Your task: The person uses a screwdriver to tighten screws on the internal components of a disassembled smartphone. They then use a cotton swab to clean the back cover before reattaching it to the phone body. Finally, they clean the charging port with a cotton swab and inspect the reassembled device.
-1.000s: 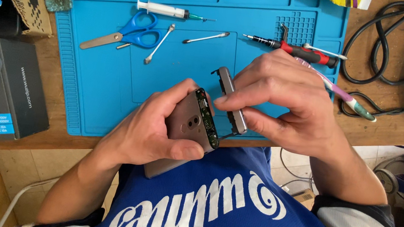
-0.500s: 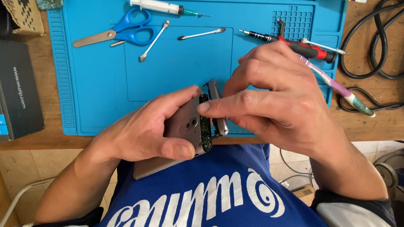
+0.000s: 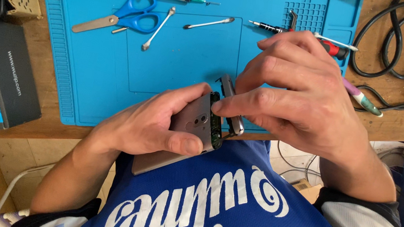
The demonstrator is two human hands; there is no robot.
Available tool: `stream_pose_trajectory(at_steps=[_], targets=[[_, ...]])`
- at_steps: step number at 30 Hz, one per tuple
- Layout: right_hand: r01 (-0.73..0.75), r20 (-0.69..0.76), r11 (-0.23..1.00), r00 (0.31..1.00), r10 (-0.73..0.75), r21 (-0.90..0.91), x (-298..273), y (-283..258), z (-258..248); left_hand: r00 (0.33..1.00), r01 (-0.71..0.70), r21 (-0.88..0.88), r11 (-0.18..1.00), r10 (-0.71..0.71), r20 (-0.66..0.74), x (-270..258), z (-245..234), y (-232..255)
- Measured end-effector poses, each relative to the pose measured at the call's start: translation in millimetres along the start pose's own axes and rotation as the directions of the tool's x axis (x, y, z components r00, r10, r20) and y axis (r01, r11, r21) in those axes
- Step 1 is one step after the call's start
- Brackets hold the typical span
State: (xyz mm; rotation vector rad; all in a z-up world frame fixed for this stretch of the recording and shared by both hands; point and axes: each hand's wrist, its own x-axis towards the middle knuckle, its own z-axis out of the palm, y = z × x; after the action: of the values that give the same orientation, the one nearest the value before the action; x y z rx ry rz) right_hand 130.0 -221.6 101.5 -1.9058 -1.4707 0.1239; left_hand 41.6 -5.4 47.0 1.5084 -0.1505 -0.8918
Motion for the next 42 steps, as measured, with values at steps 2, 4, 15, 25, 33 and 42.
stream_pose_trajectory(at_steps=[2,4,15,25,33,42], targets=[[0.018,0.012,1.0,1.0,-0.018,-0.001,0.2,1.9,-0.3,1.0,0.003,-0.007,1.0,-0.003,0.01,0.3,-0.4,0.5],[0.037,0.023,0.999,0.999,-0.037,-0.004,1.1,3.3,-1.5,1.0,0.004,-0.011,1.0,-0.004,0.02,0.2,-1.1,1.7],[0.056,0.051,0.995,0.997,-0.051,-0.082,3.6,1.4,2.1,0.999,0.047,0.042,0.998,-0.047,0.014,1.0,-2.2,5.1],[-0.027,0.022,0.986,0.999,0.024,0.167,-8.2,-4.0,14.5,0.993,-0.014,0.057,0.998,0.02,-0.117,-2.7,2.0,3.8],[-0.105,0.014,0.908,0.994,0.109,0.406,-25.7,2.2,28.4,0.95,-0.082,0.318,0.944,0.17,-0.26,-6.9,8.6,12.8],[-0.103,-0.02,0.823,0.99,0.137,0.559,-43.6,11.0,37.8,0.957,-0.042,0.482,0.875,0.174,-0.233,-7.0,9.2,16.0]])
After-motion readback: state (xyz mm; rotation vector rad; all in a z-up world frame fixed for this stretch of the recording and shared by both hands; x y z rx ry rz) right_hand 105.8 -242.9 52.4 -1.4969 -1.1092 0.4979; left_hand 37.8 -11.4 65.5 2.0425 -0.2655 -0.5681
